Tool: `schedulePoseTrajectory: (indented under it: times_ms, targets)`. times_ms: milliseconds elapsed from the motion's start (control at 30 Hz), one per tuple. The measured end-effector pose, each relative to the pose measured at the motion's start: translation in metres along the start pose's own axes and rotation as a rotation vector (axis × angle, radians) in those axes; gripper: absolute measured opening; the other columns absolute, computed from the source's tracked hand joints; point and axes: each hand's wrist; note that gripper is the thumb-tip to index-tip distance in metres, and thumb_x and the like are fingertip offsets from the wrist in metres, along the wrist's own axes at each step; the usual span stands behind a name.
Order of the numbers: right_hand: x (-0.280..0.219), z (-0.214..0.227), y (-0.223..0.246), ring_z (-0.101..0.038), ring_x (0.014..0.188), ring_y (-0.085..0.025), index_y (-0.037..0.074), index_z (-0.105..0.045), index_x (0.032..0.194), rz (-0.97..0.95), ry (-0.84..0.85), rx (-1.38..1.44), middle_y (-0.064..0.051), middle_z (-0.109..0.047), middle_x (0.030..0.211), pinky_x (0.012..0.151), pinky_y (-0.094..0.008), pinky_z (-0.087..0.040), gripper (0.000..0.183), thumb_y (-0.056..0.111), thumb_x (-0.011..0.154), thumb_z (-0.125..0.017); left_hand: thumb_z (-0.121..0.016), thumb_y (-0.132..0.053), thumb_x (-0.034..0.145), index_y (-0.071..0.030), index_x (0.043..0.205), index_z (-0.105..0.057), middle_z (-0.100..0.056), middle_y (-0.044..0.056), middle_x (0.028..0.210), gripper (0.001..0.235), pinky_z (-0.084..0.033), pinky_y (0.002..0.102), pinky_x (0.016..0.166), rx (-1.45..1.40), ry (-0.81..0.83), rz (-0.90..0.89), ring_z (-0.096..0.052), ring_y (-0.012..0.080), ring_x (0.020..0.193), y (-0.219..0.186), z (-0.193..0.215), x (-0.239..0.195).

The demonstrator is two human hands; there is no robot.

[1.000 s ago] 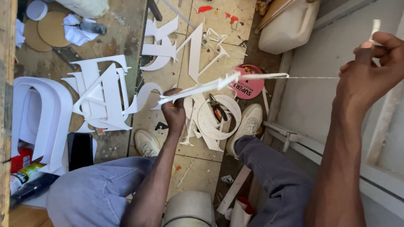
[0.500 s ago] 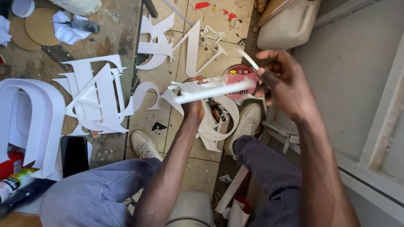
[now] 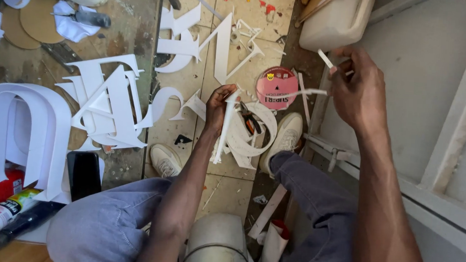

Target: Assembling 3D sign letters by applying adhesive strips and joining plastic components.

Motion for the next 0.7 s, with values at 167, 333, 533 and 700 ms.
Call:
schedulePoseTrajectory:
  times_ms: [167,333,533,700]
  targets:
    - [0.0,-0.006,0.017,-0.065,0.073,-0.025,0.003,-0.07,0.14,0.045,0.003,0.008,-0.01,-0.069,0.097,0.063,-0.044,-0.047,0.026,0.006,0.115,-0.063,-0.08,-0.027,0.101,-0.005,0.149,-0.064,-0.063,0.018,0.161,0.055,-0.055,0.056,0.122,0.127,0.061,0.333,-0.056,0.0335,0.155,0.015,0.032,0.008]
    - [-0.004,-0.007,0.027,-0.068,0.066,-0.022,0.002,-0.068,0.141,0.011,0.032,0.047,-0.008,-0.071,0.1,0.061,-0.04,-0.051,0.028,0.002,0.114,-0.059,-0.077,-0.061,0.094,-0.012,0.156,-0.064,-0.059,0.015,0.167,0.08,-0.06,0.06,0.118,0.494,0.237,0.416,-0.055,0.0345,0.159,-0.011,0.013,-0.02]
    - [-0.005,-0.011,0.04,-0.063,0.074,-0.021,0.002,-0.069,0.141,0.076,0.018,0.019,-0.008,-0.075,0.103,0.062,-0.04,-0.048,0.033,-0.001,0.111,-0.056,-0.081,-0.046,0.105,-0.009,0.125,-0.07,-0.071,0.014,0.126,0.043,-0.06,0.045,0.084,1.512,0.285,-0.054,-0.069,0.0304,0.109,0.061,0.025,-0.102]
    - [-0.007,-0.017,0.047,-0.071,0.065,-0.021,0.003,-0.067,0.138,0.066,0.032,0.035,-0.012,-0.072,0.109,0.054,-0.039,-0.058,0.021,0.004,0.118,-0.062,-0.089,-0.011,0.079,-0.002,0.164,-0.051,-0.054,0.023,0.148,0.094,-0.053,0.059,0.08,2.042,0.242,-0.338,-0.058,0.0467,0.117,0.102,0.038,-0.128]
Point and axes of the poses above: each hand's wrist, its own x-axis towards the middle knuckle, its own z-axis out of the back of the hand, y = z × x
